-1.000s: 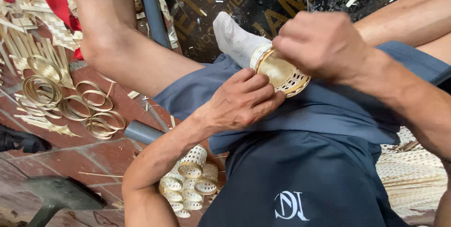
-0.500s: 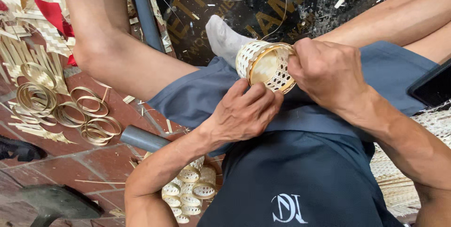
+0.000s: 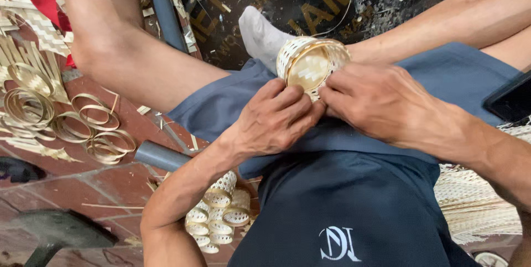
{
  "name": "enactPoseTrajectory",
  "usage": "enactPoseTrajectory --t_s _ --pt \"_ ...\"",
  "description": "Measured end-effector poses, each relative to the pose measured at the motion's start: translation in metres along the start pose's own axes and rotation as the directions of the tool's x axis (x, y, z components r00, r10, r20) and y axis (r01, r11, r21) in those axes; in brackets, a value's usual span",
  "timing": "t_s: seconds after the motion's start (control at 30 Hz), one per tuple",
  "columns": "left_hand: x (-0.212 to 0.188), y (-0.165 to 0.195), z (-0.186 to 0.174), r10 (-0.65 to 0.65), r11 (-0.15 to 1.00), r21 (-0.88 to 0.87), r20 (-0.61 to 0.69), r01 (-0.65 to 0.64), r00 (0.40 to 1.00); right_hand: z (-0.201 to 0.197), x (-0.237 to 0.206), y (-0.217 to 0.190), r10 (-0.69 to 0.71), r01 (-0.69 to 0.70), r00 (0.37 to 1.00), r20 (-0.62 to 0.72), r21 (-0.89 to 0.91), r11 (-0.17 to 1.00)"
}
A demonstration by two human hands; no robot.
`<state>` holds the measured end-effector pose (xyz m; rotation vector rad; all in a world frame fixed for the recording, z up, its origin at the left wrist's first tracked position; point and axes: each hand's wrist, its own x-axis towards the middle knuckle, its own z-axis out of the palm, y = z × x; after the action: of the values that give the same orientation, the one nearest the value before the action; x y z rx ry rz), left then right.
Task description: The person sits on the workshop floor and bends thin bamboo strips around a plastic pipe used as a form, fitting the strips onto the rim of a small woven bamboo basket body. They press and tuck the strips into place around the rim and then apply glue from a squeeze bottle along the edge.
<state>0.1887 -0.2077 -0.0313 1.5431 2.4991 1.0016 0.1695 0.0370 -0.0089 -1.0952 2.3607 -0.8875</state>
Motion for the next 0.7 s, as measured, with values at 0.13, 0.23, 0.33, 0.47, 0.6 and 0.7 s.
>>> enactPoseTrajectory --t_s 0.13,0.23,0.33,0.47,0.6,0.7 --pt "-0.007 -0.003 0.001 -0.029 0.999 -0.034 0.039 0.030 0.999 0.018 0.004 0.009 0.111 -0.124 0.940 0.321 0.020 0.992" --pt "-0.015 -0.010 0.002 -0.025 0.998 -0.061 -0.063 0.021 0.998 0.011 0.018 0.012 0.108 -0.168 0.869 0.483 0.082 0.982" --pt "-0.017 -0.019 0.009 -0.107 0.994 0.002 -0.162 0.109 0.981 -0.001 0.031 0.012 0.130 -0.233 0.847 0.515 0.141 0.962" --pt "-0.015 -0.023 0.022 -0.181 0.974 -0.170 -0.207 0.147 0.961 0.001 0.033 0.011 0.201 -0.350 0.890 0.409 0.330 0.877" --pt "-0.012 -0.025 0.032 -0.185 0.969 -0.212 -0.269 0.129 0.945 0.012 0.028 0.012 0.197 -0.252 0.965 0.174 0.401 0.881" --pt "-0.012 -0.026 0.034 -0.189 0.969 -0.207 -0.273 0.134 0.943 0.015 0.028 0.014 0.256 -0.316 0.944 0.206 0.357 0.879"
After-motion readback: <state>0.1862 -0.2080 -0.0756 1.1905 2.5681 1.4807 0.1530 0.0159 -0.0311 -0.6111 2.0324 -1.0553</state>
